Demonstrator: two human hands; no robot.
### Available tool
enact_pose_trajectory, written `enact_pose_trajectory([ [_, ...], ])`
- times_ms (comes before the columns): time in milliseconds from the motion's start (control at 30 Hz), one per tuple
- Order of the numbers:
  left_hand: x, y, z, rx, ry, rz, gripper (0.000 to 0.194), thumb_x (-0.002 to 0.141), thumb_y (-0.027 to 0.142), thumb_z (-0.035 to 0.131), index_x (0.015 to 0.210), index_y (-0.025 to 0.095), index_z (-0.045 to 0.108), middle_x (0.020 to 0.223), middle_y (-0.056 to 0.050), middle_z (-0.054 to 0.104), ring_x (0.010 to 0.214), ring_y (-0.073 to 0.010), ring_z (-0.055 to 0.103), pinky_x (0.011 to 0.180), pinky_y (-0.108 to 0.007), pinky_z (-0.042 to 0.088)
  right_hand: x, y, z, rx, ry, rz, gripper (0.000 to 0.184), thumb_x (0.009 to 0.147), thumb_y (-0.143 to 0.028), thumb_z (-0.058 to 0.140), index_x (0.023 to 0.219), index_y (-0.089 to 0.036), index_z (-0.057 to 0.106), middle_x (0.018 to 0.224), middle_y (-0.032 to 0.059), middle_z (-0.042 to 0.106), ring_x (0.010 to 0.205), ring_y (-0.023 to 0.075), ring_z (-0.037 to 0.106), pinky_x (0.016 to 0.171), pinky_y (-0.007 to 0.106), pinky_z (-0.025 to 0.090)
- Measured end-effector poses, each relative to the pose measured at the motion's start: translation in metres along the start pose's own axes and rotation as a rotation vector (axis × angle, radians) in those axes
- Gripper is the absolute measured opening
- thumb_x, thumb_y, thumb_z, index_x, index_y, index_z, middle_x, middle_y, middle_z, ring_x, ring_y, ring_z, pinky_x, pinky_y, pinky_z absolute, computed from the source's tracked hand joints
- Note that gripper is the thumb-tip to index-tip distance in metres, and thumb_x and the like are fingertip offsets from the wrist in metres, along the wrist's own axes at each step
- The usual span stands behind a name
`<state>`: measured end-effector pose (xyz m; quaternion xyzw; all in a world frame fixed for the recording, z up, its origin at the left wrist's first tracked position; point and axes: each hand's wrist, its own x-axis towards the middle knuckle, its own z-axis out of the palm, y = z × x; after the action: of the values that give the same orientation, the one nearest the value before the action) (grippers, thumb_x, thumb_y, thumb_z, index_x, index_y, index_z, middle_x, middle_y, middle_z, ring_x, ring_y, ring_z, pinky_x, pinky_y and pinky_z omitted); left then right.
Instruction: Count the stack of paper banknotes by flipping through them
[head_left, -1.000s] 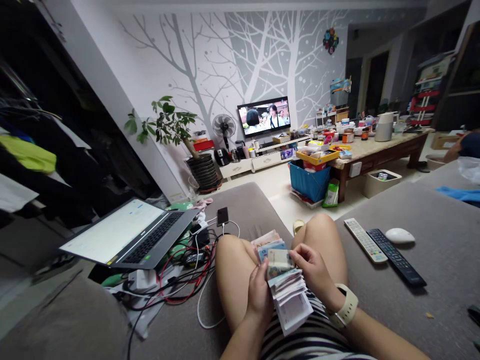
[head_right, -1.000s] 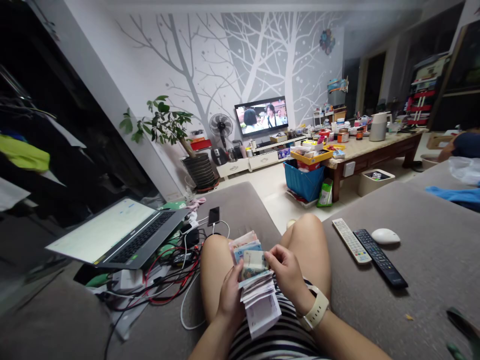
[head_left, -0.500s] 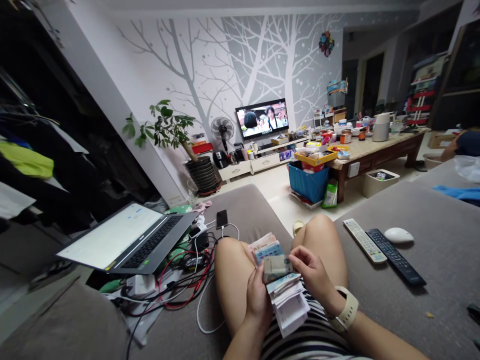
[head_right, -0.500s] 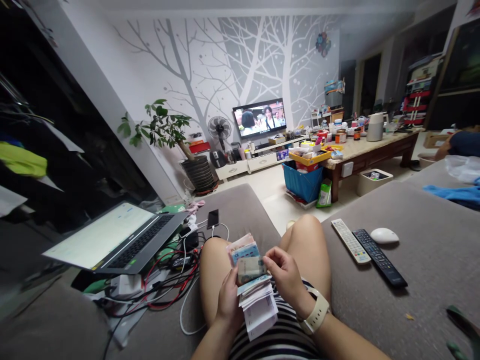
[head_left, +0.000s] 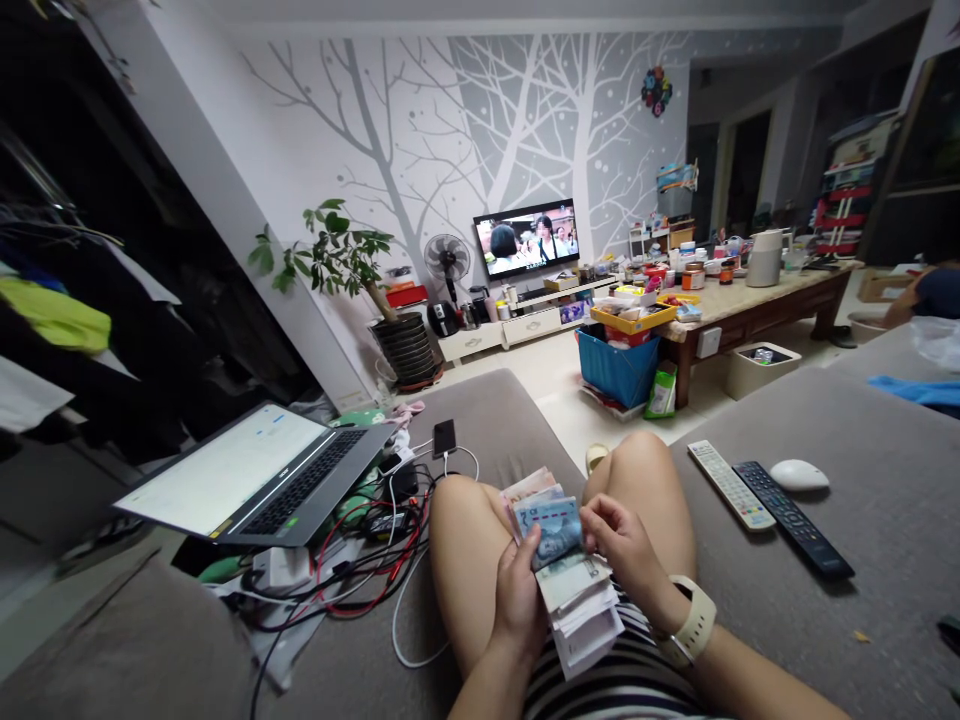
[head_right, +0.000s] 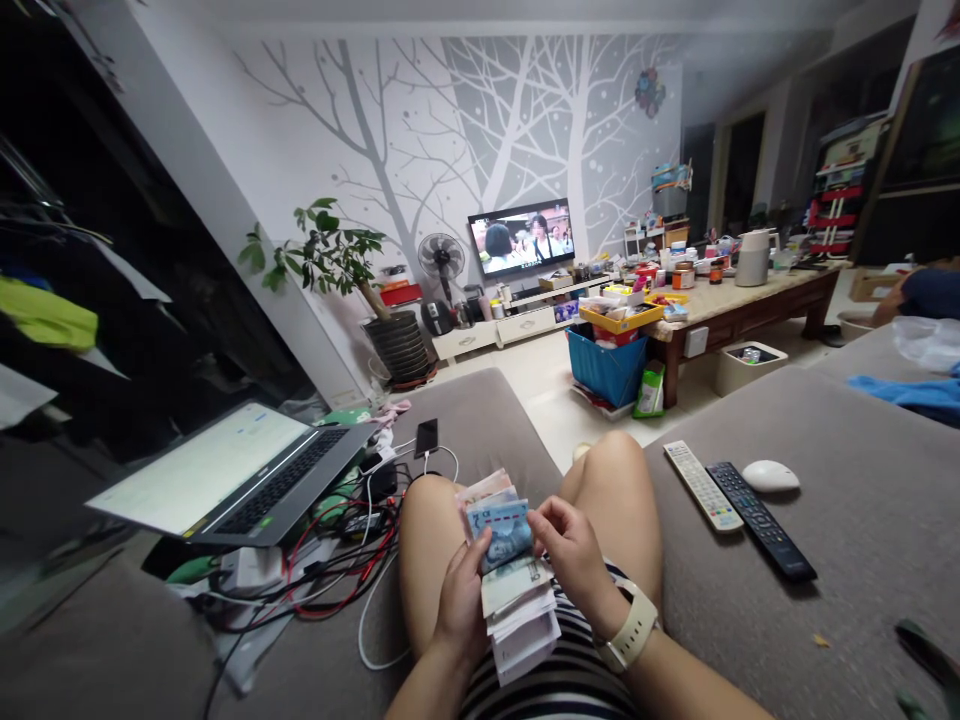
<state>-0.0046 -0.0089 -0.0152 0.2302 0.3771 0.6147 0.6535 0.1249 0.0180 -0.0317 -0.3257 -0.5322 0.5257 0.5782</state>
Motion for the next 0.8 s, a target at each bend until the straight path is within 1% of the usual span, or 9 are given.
enact_pose_trajectory([
  [67, -0.001, 0.001, 0.000, 0.002, -0.029, -0.002, 0.029, 0.067, 0.028, 0.068, 0.092, 0.011, 0.067, 0.078, -0.009, 0.073, 0.077, -0.0255, 0.068, 0.074, -0.035, 0.051, 0.002, 0.002, -0.001, -0.038, 0.058, -0.008, 0.034, 0.074, -0.047, 0.064, 0.067, -0.018, 0.047, 0.058, -0.0042, 0.045, 0.055, 0.0111, 0.039, 0.052, 0.022, 0.032],
  [133, -0.003, 0.002, 0.000, 0.014, -0.058, -0.002, 0.028, 0.068, 0.027, 0.068, 0.091, 0.011, 0.067, 0.079, -0.009, 0.073, 0.078, -0.0254, 0.068, 0.074, -0.035, 0.050, 0.002, 0.002, -0.001, -0.063, 0.093, 0.000, 0.035, 0.071, -0.048, 0.066, 0.069, -0.019, 0.046, 0.060, -0.0045, 0.044, 0.056, 0.0113, 0.038, 0.052, 0.022, 0.032],
  [300, -0.005, 0.002, 0.001, 0.044, -0.097, 0.006, 0.036, 0.066, 0.026, 0.070, 0.098, 0.010, 0.065, 0.083, -0.011, 0.072, 0.081, -0.0262, 0.067, 0.075, -0.035, 0.050, 0.001, 0.000, -0.002, -0.073, 0.057, 0.016, 0.038, 0.077, -0.050, 0.059, 0.063, -0.018, 0.044, 0.057, -0.0044, 0.040, 0.054, 0.0109, 0.036, 0.051, 0.023, 0.031],
  [367, -0.003, 0.001, 0.001, 0.039, -0.085, 0.008, 0.037, 0.067, 0.027, 0.070, 0.099, 0.010, 0.065, 0.084, -0.011, 0.072, 0.081, -0.0261, 0.067, 0.074, -0.035, 0.051, 0.001, 0.000, -0.002, -0.078, 0.060, 0.011, 0.038, 0.077, -0.050, 0.058, 0.062, -0.018, 0.044, 0.056, -0.0042, 0.040, 0.054, 0.0109, 0.036, 0.050, 0.023, 0.031],
  [500, 0.001, 0.000, -0.001, 0.015, -0.009, 0.026, 0.035, 0.069, 0.032, 0.067, 0.096, 0.010, 0.066, 0.082, -0.010, 0.073, 0.079, -0.0254, 0.068, 0.073, -0.035, 0.051, -0.001, -0.002, -0.001, -0.075, 0.062, -0.006, 0.037, 0.078, -0.048, 0.058, 0.062, -0.018, 0.045, 0.056, -0.0039, 0.040, 0.054, 0.0108, 0.036, 0.050, 0.022, 0.031],
  [567, 0.003, 0.000, -0.002, -0.005, 0.010, 0.041, 0.034, 0.069, 0.033, 0.067, 0.095, 0.010, 0.067, 0.082, -0.010, 0.073, 0.079, -0.0248, 0.068, 0.074, -0.034, 0.051, -0.002, -0.005, 0.000, -0.061, 0.048, -0.006, 0.037, 0.079, -0.047, 0.057, 0.061, -0.018, 0.044, 0.056, -0.0040, 0.039, 0.054, 0.0105, 0.035, 0.050, 0.022, 0.030],
  [667, 0.003, 0.001, -0.002, -0.022, -0.001, 0.049, 0.032, 0.071, 0.032, 0.065, 0.096, 0.011, 0.068, 0.083, -0.009, 0.073, 0.081, -0.0242, 0.068, 0.076, -0.034, 0.051, -0.004, -0.008, 0.001, -0.056, 0.029, -0.013, 0.037, 0.079, -0.045, 0.058, 0.060, -0.018, 0.043, 0.056, -0.0044, 0.037, 0.053, 0.0099, 0.033, 0.050, 0.022, 0.028],
  [800, 0.001, 0.002, -0.001, -0.018, -0.017, 0.048, 0.035, 0.072, 0.032, 0.064, 0.100, 0.010, 0.066, 0.085, -0.010, 0.073, 0.084, -0.0251, 0.067, 0.075, -0.035, 0.052, -0.005, -0.011, 0.001, -0.049, 0.000, -0.026, 0.036, 0.080, -0.044, 0.057, 0.060, -0.018, 0.044, 0.056, -0.0047, 0.036, 0.053, 0.0096, 0.031, 0.049, 0.022, 0.027],
])
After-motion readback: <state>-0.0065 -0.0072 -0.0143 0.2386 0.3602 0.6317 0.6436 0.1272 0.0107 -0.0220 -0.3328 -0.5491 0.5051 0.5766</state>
